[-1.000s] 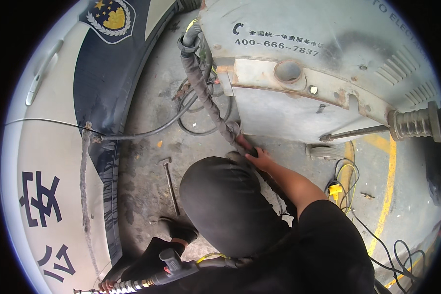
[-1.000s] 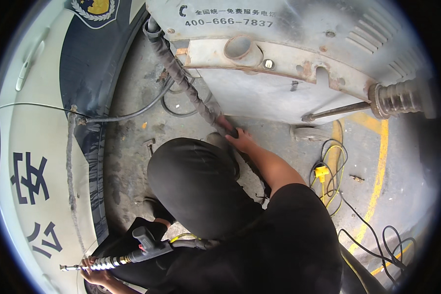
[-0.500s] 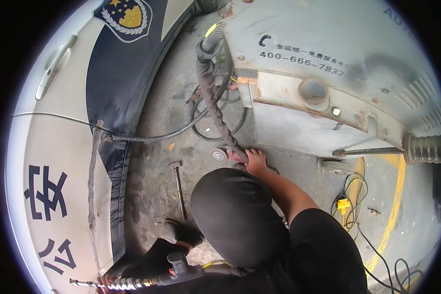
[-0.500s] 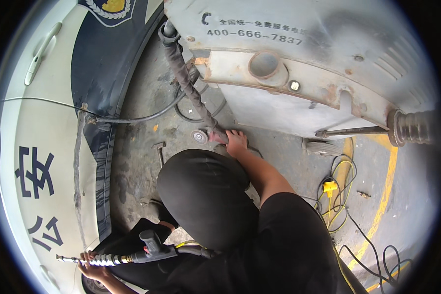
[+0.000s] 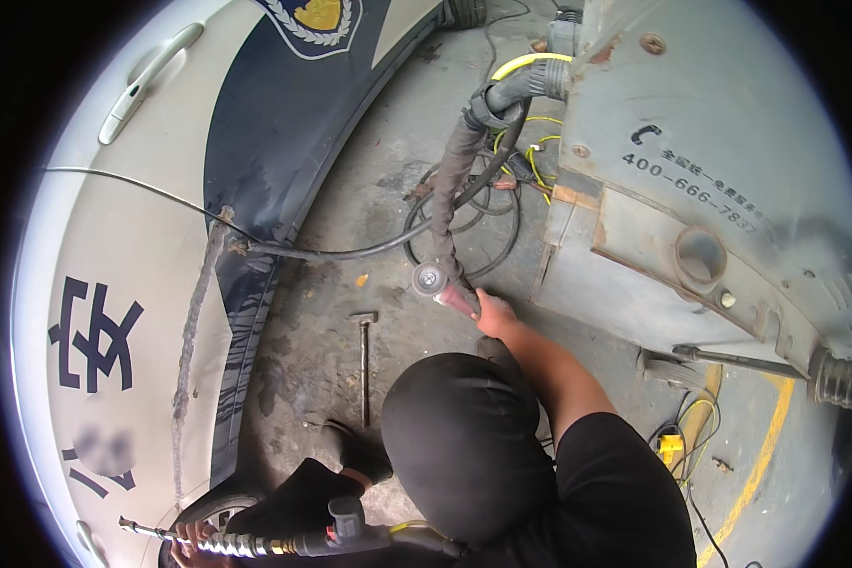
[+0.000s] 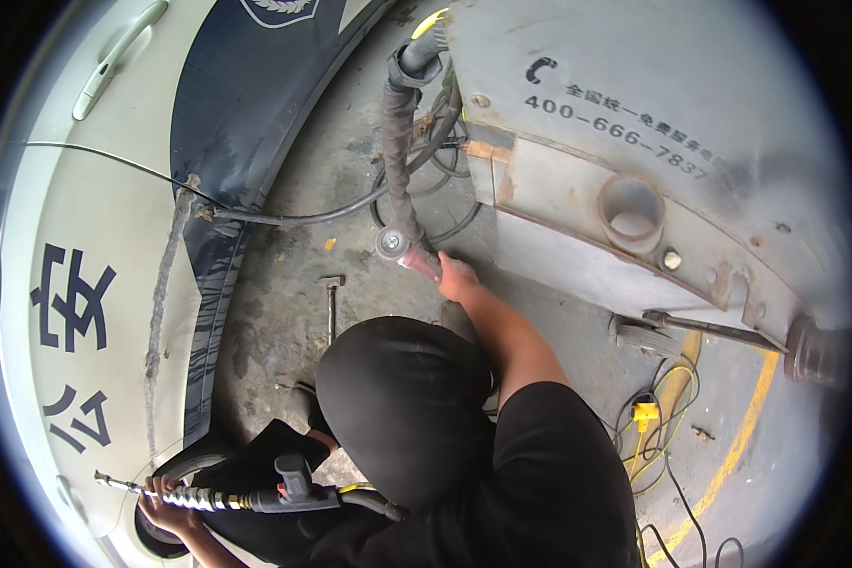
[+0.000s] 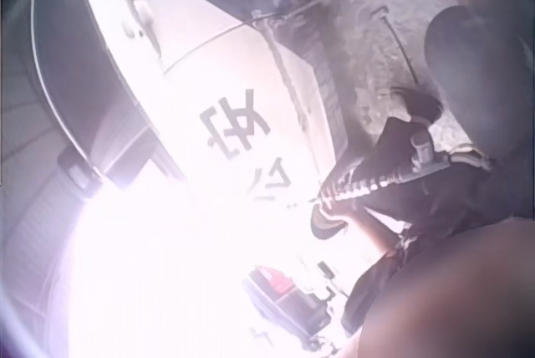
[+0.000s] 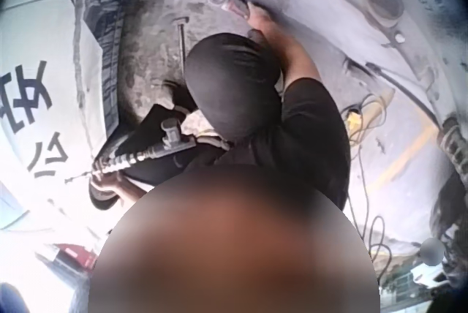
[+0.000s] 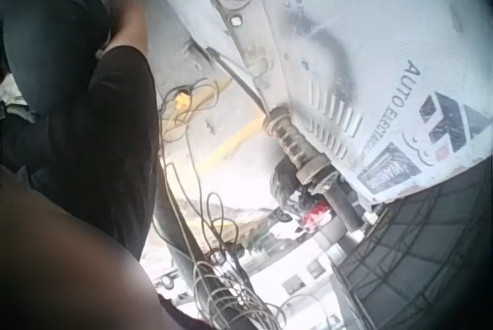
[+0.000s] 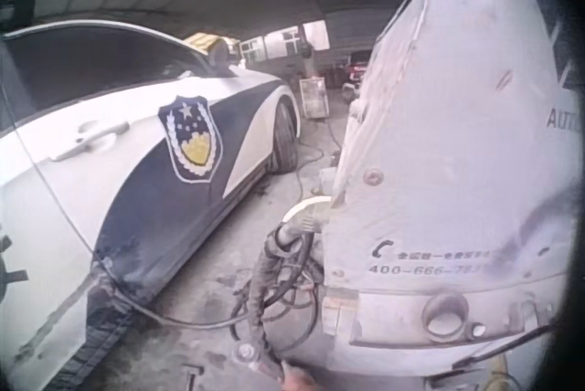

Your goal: The person uses a pneumatic dent puller attached to the side panel of a white police car to pull out a dent. They repeatedly apply the tool along the damaged area and occasionally tap the panel with a hammer to adjust the metal.

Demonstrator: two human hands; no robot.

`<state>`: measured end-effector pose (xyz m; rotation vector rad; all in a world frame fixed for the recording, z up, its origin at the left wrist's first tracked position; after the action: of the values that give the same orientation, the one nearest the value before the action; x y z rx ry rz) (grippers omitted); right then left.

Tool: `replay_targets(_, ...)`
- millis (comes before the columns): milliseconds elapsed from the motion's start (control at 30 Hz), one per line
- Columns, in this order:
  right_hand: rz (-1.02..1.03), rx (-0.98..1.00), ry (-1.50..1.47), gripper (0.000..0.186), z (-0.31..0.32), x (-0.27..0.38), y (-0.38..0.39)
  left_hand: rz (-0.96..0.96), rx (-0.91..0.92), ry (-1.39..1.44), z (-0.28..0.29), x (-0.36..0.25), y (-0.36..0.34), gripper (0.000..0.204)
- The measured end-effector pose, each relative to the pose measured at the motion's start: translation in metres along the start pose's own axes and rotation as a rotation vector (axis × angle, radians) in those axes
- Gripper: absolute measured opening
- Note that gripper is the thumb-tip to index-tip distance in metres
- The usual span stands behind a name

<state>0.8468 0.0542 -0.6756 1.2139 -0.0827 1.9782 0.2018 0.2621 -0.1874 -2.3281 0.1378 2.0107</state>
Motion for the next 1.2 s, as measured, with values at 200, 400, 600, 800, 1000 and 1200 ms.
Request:
replay_targets(200, -0.013, -0.013, -0.066, 0.074, -0.023, 0.016, -0.014, 0.0, -0.177, 0.013, -0.009, -0.004, 0.007, 0.029)
replay_targets(400, 0.039, -0.073, -0.106, 0.075, 0.009, 0.029, 0.04, -0.021, -0.208, 0.001, -0.022, -0.003, 0.015, 0.03)
replay_targets(600, -0.057, 0.031, -0.944, 0.041, 0.164, 0.121, 0.203, -0.06, 0.151, 0.182, -0.035, 0.001, 0.01, 0.025)
replay_targets(800, 0.574, -0.452, -0.31, 0.034, 0.225, 0.27, 0.372, -0.017, 0.26, 0.355, -0.065, 0.008, 0.011, 0.02)
replay_targets(1000, 0.653, 0.092, 0.355, 0.052, 0.171, 0.333, 0.444, 0.007, 0.373, 0.476, -0.093, 0.012, 0.016, 0.02)
replay_targets(1200, 0.147, 0.441, -0.086, 0.053, 0.085, 0.31, 0.47, 0.054, 0.426, 0.544, -0.114, 0.022, 0.02, 0.017)
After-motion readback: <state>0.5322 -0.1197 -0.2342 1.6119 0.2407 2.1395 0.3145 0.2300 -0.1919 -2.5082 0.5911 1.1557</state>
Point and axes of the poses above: each hand's wrist, its own y-axis away from the middle knuckle, its own z-axis out of the back of the hand, x = y × z, the point moved 3 cm from there along -y, towards the middle knuckle, and after that the axes turned 14 degrees about -y, right-handed, at the moved point
